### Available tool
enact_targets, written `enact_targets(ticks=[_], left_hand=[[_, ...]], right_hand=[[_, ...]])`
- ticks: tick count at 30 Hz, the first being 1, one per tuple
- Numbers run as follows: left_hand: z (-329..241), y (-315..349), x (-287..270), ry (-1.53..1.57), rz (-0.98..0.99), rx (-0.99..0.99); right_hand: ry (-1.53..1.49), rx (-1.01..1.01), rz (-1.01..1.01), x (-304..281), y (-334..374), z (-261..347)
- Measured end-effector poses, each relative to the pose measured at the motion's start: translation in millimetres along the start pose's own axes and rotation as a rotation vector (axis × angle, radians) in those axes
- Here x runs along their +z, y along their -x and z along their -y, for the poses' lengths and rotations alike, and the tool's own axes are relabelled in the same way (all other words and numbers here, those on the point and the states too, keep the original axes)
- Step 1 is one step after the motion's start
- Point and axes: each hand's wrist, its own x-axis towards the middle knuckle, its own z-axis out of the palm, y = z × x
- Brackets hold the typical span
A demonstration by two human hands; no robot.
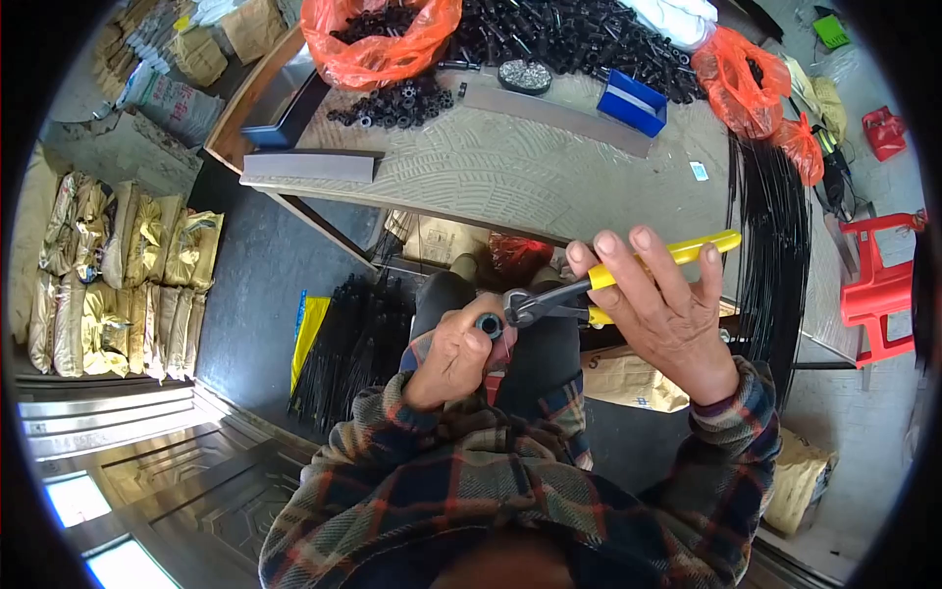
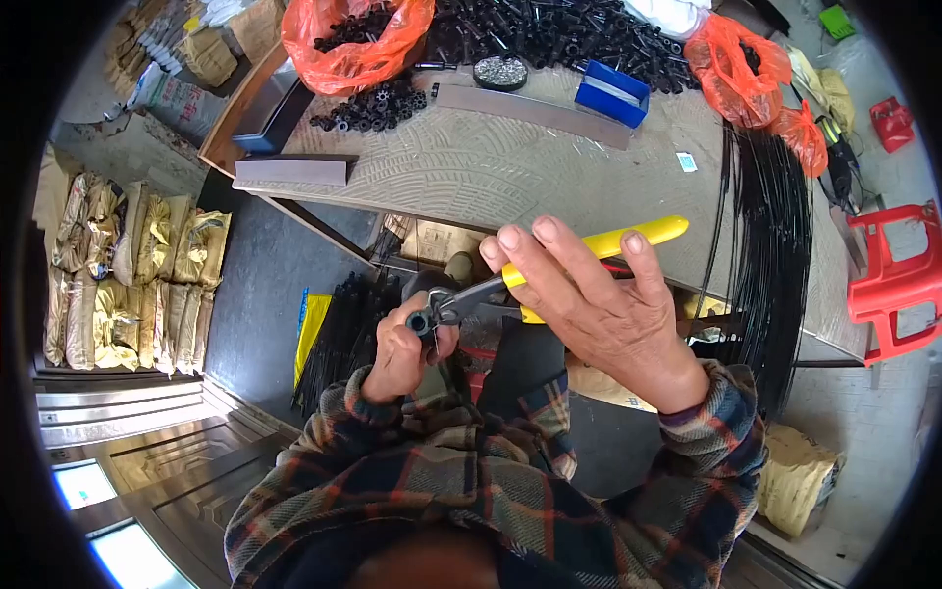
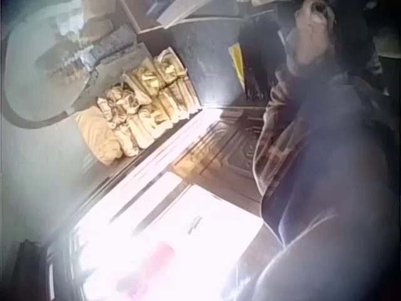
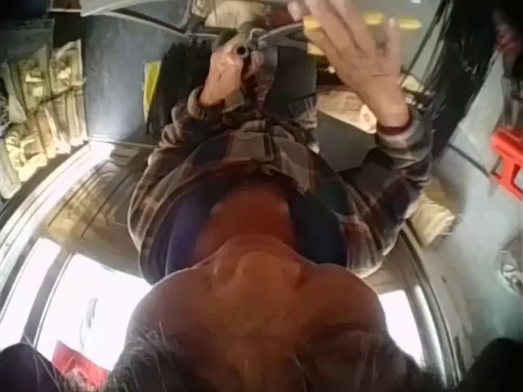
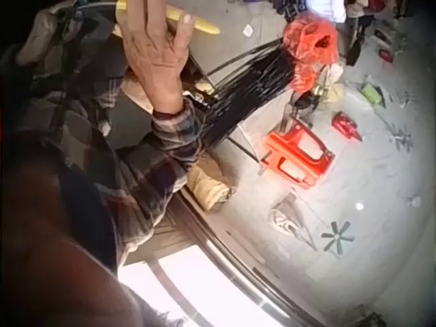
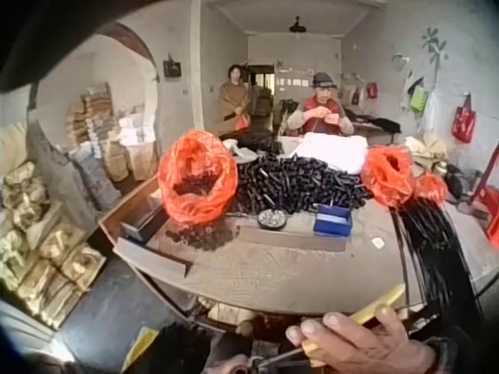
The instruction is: Assembling connectors onto electrical wires using a crimping tool on a factory production floor.
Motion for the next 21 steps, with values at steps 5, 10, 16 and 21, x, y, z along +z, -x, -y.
enact_targets(ticks=[5,10,16,21], left_hand=[[-4.3,3.5,8.1,0.080,-0.163,-0.058],[0.0,3.1,9.2,0.014,-0.214,-0.064],[2.0,6.4,12.4,-0.172,-0.321,-0.045],[-6.1,5.1,15.9,-0.302,-0.376,-0.018]], right_hand=[[0.187,0.006,-0.022,-2.5,2.1,3.7],[0.138,0.023,-0.003,2.0,7.3,20.2],[-0.224,0.233,-0.027,12.6,18.0,56.0],[-0.369,0.255,0.035,1.4,22.1,57.6]])
